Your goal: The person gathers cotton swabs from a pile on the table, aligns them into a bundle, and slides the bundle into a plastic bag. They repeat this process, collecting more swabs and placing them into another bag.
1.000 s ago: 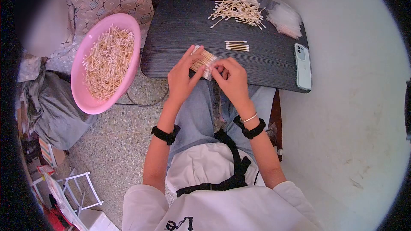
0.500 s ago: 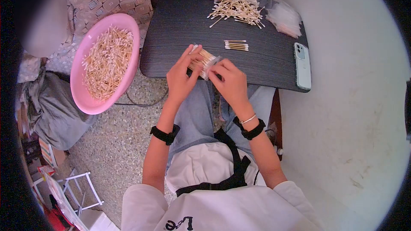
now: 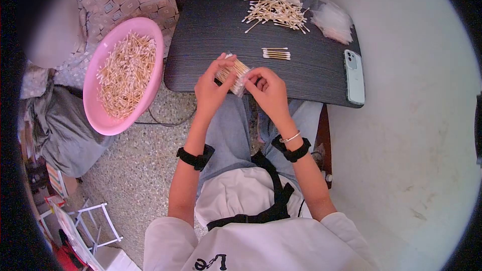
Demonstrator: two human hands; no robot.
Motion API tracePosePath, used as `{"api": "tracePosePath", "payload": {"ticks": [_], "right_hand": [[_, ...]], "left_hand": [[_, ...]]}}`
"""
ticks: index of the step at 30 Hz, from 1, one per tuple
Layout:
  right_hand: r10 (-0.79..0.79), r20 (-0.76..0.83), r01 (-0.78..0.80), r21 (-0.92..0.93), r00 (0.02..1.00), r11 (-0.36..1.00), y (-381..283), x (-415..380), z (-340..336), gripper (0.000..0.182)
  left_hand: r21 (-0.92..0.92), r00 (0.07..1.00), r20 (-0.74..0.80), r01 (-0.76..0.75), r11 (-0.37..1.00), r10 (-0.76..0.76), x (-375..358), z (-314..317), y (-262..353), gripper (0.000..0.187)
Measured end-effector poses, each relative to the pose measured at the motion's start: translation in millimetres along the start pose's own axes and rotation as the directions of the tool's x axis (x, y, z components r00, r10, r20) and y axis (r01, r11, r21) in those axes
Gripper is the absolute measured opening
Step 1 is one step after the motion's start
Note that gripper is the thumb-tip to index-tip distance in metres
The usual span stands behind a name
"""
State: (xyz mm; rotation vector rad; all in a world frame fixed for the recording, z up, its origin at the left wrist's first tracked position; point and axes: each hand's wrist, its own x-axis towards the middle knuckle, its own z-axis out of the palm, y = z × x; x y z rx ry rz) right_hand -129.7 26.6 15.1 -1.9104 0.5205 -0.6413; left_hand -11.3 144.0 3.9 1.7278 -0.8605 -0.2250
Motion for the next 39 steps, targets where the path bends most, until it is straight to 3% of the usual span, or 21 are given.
{"api": "tracePosePath", "payload": {"ticks": [3, 12, 15, 24, 30, 36, 39], "right_hand": [[-0.037, 0.041, 0.039, -0.058, 0.998, 0.998, 0, 1, -1, 0.014], [-0.129, -0.032, 0.127, -0.059, 0.991, 0.990, -8, -7, 7, 0.013], [-0.047, -0.105, 0.042, -0.049, 0.993, 0.998, -5, -10, 14, 0.013], [-0.076, -0.082, 0.058, -0.208, 0.994, 0.976, -15, -10, 17, 0.011], [-0.253, -0.007, 0.241, -0.283, 0.967, 0.928, -7, -8, 14, 0.009], [-0.035, -0.110, 0.026, -0.079, 0.993, 0.997, -6, -5, 0, 0.012], [0.070, -0.214, -0.042, 0.132, 0.974, 0.990, 3, -2, 1, 0.025]], "left_hand": [[-0.009, 1.000, 0.003, -0.005, 1.000, 0.005, -1, 1, -2, 0.019], [0.068, 1.000, -0.011, -0.004, 0.998, 0.004, -2, 1, 4, 0.020], [0.090, 1.000, -0.010, -0.015, 0.996, 0.016, -2, 0, 4, 0.021], [0.108, 0.999, -0.036, 0.014, 0.994, -0.010, -3, 1, 6, 0.025], [0.080, 0.999, -0.032, 0.036, 0.996, -0.033, -3, 1, 7, 0.025], [0.018, 0.998, -0.062, -0.005, 1.000, 0.007, 2, 3, -8, 0.028], [0.000, 0.997, -0.071, -0.021, 1.000, 0.020, 2, 4, -8, 0.030]]}}
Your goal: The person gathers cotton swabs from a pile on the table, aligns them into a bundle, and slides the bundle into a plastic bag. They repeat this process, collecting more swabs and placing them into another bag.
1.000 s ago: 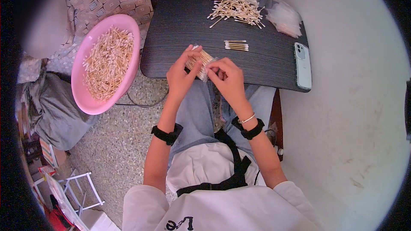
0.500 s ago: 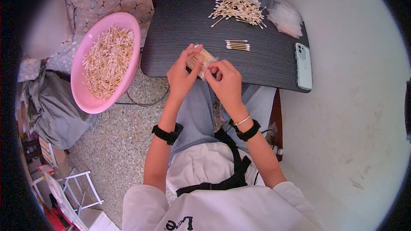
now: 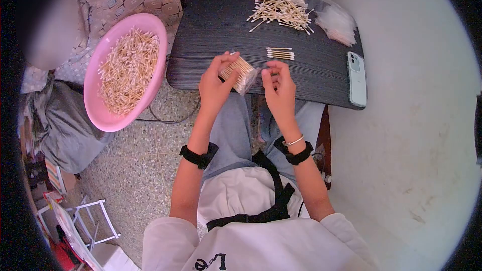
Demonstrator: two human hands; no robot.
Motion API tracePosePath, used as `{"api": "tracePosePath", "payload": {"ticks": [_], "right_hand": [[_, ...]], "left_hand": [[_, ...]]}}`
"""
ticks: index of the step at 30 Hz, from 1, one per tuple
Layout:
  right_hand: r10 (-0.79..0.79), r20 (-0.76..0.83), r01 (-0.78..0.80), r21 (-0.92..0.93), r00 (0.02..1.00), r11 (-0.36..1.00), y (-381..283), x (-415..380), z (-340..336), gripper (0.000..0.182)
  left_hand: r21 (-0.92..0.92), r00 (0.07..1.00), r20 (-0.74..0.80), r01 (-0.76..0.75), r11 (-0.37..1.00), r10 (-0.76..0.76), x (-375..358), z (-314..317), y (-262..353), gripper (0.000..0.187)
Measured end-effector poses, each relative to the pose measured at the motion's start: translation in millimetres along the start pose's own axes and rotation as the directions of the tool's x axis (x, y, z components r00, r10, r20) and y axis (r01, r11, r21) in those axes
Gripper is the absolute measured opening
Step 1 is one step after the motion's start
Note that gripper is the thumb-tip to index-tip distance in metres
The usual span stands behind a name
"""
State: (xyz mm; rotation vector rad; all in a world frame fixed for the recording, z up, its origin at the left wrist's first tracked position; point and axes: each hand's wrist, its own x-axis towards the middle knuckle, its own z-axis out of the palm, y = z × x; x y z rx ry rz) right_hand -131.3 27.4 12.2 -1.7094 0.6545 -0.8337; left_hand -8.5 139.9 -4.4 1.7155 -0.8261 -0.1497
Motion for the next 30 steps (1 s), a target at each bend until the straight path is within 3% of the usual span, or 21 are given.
{"api": "tracePosePath", "payload": {"ticks": [3, 4, 7, 9, 12, 13, 16, 18, 19, 22, 25, 27, 30], "right_hand": [[0.043, 0.120, -0.040, -0.032, 0.992, 0.999, 0, 1, -1, 0.039], [0.011, 0.133, 0.005, -0.122, 0.991, 0.992, -2, 0, -1, 0.041], [-0.080, 0.177, 0.135, -0.325, 0.981, 0.936, -7, -1, 0, 0.044], [-0.139, 0.200, 0.207, -0.377, 0.970, 0.903, -4, 2, 2, 0.045], [-0.015, 0.223, 0.072, -0.251, 0.975, 0.965, -11, 1, 2, 0.038], [-0.050, 0.190, 0.081, -0.157, 0.981, 0.984, -7, 1, 3, 0.035], [-0.077, 0.103, 0.063, 0.135, 0.992, 0.989, -5, 2, 5, 0.029], [-0.005, 0.095, -0.027, 0.335, 0.995, 0.942, -12, 3, 1, 0.027], [-0.006, 0.113, -0.036, 0.360, 0.994, 0.932, -14, 4, -2, 0.028], [0.023, 0.146, -0.088, 0.449, 0.989, 0.889, -21, 8, -11, 0.031], [0.112, 0.190, -0.197, 0.522, 0.975, 0.830, -27, 5, -15, 0.033], [0.156, 0.269, -0.277, 0.501, 0.950, 0.820, -24, 2, -19, 0.032], [0.113, 0.290, -0.237, 0.437, 0.950, 0.868, -25, -2, -19, 0.027]], "left_hand": [[-0.020, 1.000, -0.005, 0.028, 0.999, -0.029, -1, 3, 6, 0.036], [-0.030, 0.999, -0.005, 0.047, 0.998, -0.047, -2, 4, 8, 0.039], [0.227, 0.982, -0.119, -0.115, 0.967, 0.145, -4, 7, 2, 0.048], [0.207, 0.995, -0.075, -0.048, 0.977, 0.064, -6, 8, 0, 0.051], [0.261, 0.997, -0.033, -0.063, 0.963, 0.074, -4, 4, 1, 0.054], [0.288, 0.995, -0.019, -0.088, 0.953, 0.097, -3, 4, 2, 0.055], [-0.169, 0.986, 0.032, 0.165, 0.972, -0.161, -3, -1, 18, 0.059], [-0.234, 0.997, 0.015, 0.078, 0.969, -0.077, -6, 0, 18, 0.057], [-0.265, 0.999, 0.005, 0.035, 0.963, -0.035, -7, 0, 18, 0.056], [-0.416, 0.942, 0.252, 0.310, 0.855, -0.220, -12, -6, 27, 0.050], [-0.509, 0.904, 0.260, 0.427, 0.747, -0.339, -19, -4, 40, 0.044], [-0.593, 0.929, 0.201, 0.368, 0.716, -0.311, -24, 4, 43, 0.044], [-0.599, 0.953, 0.135, 0.297, 0.744, -0.271, -26, 14, 51, 0.042]]}}
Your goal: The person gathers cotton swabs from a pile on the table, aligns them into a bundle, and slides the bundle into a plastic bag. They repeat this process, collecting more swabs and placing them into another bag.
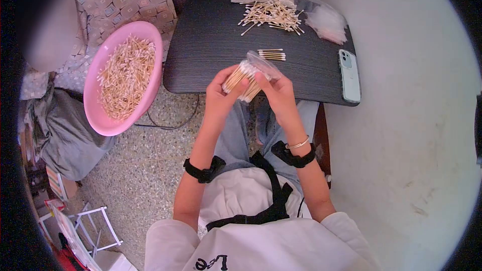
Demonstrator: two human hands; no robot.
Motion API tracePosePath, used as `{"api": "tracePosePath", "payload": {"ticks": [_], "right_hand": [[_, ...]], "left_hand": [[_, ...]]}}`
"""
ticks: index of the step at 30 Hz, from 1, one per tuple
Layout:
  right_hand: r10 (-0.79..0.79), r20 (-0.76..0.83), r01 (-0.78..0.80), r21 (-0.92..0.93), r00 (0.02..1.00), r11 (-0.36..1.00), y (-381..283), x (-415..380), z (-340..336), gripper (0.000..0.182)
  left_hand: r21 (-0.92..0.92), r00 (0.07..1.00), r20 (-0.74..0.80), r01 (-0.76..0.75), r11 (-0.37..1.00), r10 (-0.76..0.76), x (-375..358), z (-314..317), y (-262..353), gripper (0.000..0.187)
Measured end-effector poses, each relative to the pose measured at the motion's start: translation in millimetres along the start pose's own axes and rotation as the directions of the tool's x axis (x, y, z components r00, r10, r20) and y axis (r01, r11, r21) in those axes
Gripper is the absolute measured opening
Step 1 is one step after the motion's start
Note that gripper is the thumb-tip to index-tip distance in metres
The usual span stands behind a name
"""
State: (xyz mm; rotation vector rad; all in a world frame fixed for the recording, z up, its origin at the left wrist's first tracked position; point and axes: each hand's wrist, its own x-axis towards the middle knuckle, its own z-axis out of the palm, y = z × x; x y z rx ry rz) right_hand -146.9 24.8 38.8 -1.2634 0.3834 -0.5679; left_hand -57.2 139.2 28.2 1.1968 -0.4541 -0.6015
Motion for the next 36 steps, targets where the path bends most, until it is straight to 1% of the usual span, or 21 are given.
{"api": "tracePosePath", "payload": {"ticks": [1, 3, 4, 6, 7, 9, 10, 12, 16, 18, 21, 24, 27, 30, 31, 34, 36], "right_hand": [[-0.064, 0.016, 0.065, -0.041, 0.998, 0.997, 1, 1, -2, 0.027], [-0.190, 0.055, 0.196, -0.118, 0.980, 0.973, 2, 5, -6, 0.025], [-0.250, 0.095, 0.265, -0.227, 0.964, 0.937, 1, 7, -7, 0.025], [-0.347, 0.192, 0.397, -0.423, 0.918, 0.815, -3, 10, -8, 0.024], [-0.373, 0.183, 0.415, -0.404, 0.910, 0.815, 0, 11, -8, 0.024], [-0.422, 0.165, 0.453, -0.365, 0.892, 0.813, 9, 15, -7, 0.024], [-0.407, 0.133, 0.428, -0.320, 0.904, 0.845, 13, 16, -7, 0.024], [-0.370, 0.068, 0.375, -0.222, 0.927, 0.900, 18, 16, -5, 0.024], [-0.198, 0.010, 0.197, -0.122, 0.980, 0.973, 16, 15, -10, 0.025], [-0.128, 0.001, 0.127, -0.084, 0.992, 0.988, 17, 17, -12, 0.026], [-0.097, -0.016, 0.097, 0.014, 0.995, 0.995, 20, 18, -16, 0.026], [-0.059, 0.000, 0.059, 0.014, 0.998, 0.998, 22, 17, -21, 0.025], [0.056, 0.016, -0.058, 0.167, 0.998, 0.984, 26, 18, -29, 0.025], [0.059, -0.021, -0.053, 0.205, 0.998, 0.977, 26, 15, -26, 0.028], [0.056, -0.010, -0.052, 0.216, 0.998, 0.975, 28, 14, -26, 0.028], [0.041, 0.016, -0.044, 0.235, 0.999, 0.971, 28, 14, -26, 0.028], [0.030, 0.027, -0.035, 0.219, 0.999, 0.975, 24, 13, -27, 0.027]], "left_hand": [[0.026, 1.000, -0.005, -0.022, 0.999, 0.022, 0, 2, 1, 0.042], [0.228, 0.983, 0.058, -0.181, 0.957, 0.172, 8, -5, -5, 0.040], [0.321, 0.966, 0.100, -0.260, 0.911, 0.240, 13, -8, -7, 0.039], [0.220, 0.954, 0.090, -0.300, 0.928, 0.286, 19, -5, -11, 0.033], [0.168, 0.948, 0.083, -0.318, 0.933, 0.308, 20, -2, -12, 0.031], [0.003, 0.980, 0.051, -0.192, 0.981, 0.192, 19, 2, -13, 0.024], [-0.081, 0.990, 0.042, -0.128, 0.989, 0.131, 20, 3, -14, 0.021], [-0.103, 0.994, 0.042, -0.099, 0.990, 0.104, 23, 2, -21, 0.016], [-0.108, 0.995, 0.035, -0.094, 0.990, 0.099, 23, 6, -24, 0.014], [-0.082, 0.997, 0.026, -0.071, 0.994, 0.073, 25, 8, -25, 0.014], [-0.077, 0.999, 0.022, -0.027, 0.997, 0.029, 26, 14, -21, 0.014], [-0.083, 1.000, 0.019, 0.015, 0.996, -0.013, 29, 17, -19, 0.013], [-0.063, 0.998, 0.055, 0.023, 0.998, -0.019, 34, 14, -22, 0.012], [-0.084, 0.996, 0.089, 0.027, 0.996, -0.020, 36, 12, -27, 0.011], [-0.099, 0.995, 0.097, 0.032, 0.995, -0.022, 36, 12, -28, 0.010], [0.017, 0.994, 0.107, -0.008, 1.000, 0.006, 36, 13, -29, 0.013], [0.001, 0.997, 0.078, -0.005, 1.000, 0.005, 34, 15, -25, 0.016]]}}
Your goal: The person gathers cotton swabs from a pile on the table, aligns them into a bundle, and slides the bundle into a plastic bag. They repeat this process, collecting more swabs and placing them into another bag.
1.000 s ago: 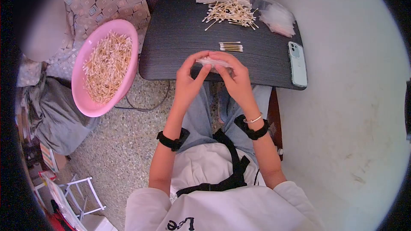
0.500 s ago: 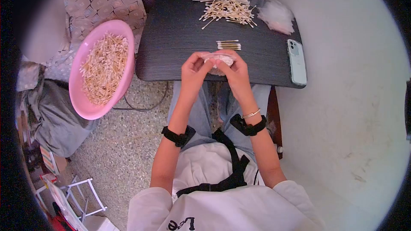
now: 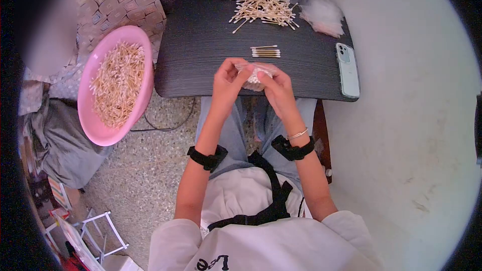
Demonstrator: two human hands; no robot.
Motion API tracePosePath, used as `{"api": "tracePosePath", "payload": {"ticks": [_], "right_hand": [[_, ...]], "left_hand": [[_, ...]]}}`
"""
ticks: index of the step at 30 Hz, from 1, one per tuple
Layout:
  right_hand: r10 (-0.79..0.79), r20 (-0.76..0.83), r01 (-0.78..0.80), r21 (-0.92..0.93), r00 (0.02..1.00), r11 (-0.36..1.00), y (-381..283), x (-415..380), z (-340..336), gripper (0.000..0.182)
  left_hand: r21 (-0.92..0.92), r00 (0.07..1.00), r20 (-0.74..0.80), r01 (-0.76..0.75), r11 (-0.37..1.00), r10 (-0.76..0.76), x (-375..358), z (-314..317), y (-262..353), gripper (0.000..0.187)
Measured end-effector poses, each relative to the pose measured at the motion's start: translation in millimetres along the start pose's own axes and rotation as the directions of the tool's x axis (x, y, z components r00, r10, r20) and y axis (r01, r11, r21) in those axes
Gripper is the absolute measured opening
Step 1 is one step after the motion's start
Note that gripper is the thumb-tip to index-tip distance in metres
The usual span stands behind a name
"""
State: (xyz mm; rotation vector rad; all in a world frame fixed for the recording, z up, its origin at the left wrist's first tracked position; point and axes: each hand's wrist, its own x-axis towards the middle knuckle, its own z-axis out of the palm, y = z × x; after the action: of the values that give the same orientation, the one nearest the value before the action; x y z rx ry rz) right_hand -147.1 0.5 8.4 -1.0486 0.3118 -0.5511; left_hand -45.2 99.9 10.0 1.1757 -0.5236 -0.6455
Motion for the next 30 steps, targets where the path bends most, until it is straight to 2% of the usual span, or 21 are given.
{"api": "tracePosePath", "payload": {"ticks": [3, 7, 12, 15, 19, 22, 24, 27, 30], "right_hand": [[0.003, -0.016, -0.004, -0.075, 1.000, 0.997, 1, 2, -2, 0.026], [-0.112, -0.080, 0.108, -0.052, 0.990, 0.993, 5, -1, 9, 0.027], [-0.234, -0.145, 0.216, -0.125, 0.962, 0.968, 9, -2, 12, 0.018], [-0.399, -0.118, 0.328, -0.385, 0.909, 0.863, -3, -6, 14, 0.010], [-0.356, -0.152, 0.273, -0.398, 0.922, 0.876, -6, -9, 15, 0.011], [-0.336, -0.179, 0.218, -0.474, 0.925, 0.853, -7, -14, 14, 0.015], [-0.318, -0.192, 0.196, -0.474, 0.929, 0.859, -10, -17, 17, 0.016], [-0.268, -0.213, 0.176, -0.369, 0.940, 0.912, -15, -21, 25, 0.015], [-0.246, -0.177, 0.168, -0.369, 0.953, 0.914, -11, -22, 20, 0.015]], "left_hand": [[-0.003, 1.000, -0.009, -0.019, 1.000, 0.019, 2, 0, 1, 0.019], [-0.039, 0.999, -0.034, -0.035, 0.999, 0.034, 5, -5, -2, 0.020], [0.019, 0.977, -0.092, -0.190, 0.982, 0.191, 0, 1, 4, 0.015], [0.115, 0.965, -0.102, -0.230, 0.966, 0.242, -5, 0, 12, 0.015], [0.245, 0.968, -0.147, -0.165, 0.956, 0.204, -10, -2, 19, 0.018], [0.278, 0.960, -0.124, -0.209, 0.938, 0.250, -12, -2, 22, 0.018], [0.266, 0.967, -0.126, -0.181, 0.947, 0.221, -16, 0, 27, 0.019], [0.227, 0.974, -0.127, -0.154, 0.962, 0.185, -18, -1, 26, 0.018], [0.184, 0.976, -0.144, -0.133, 0.974, 0.161, -19, -2, 23, 0.017]]}}
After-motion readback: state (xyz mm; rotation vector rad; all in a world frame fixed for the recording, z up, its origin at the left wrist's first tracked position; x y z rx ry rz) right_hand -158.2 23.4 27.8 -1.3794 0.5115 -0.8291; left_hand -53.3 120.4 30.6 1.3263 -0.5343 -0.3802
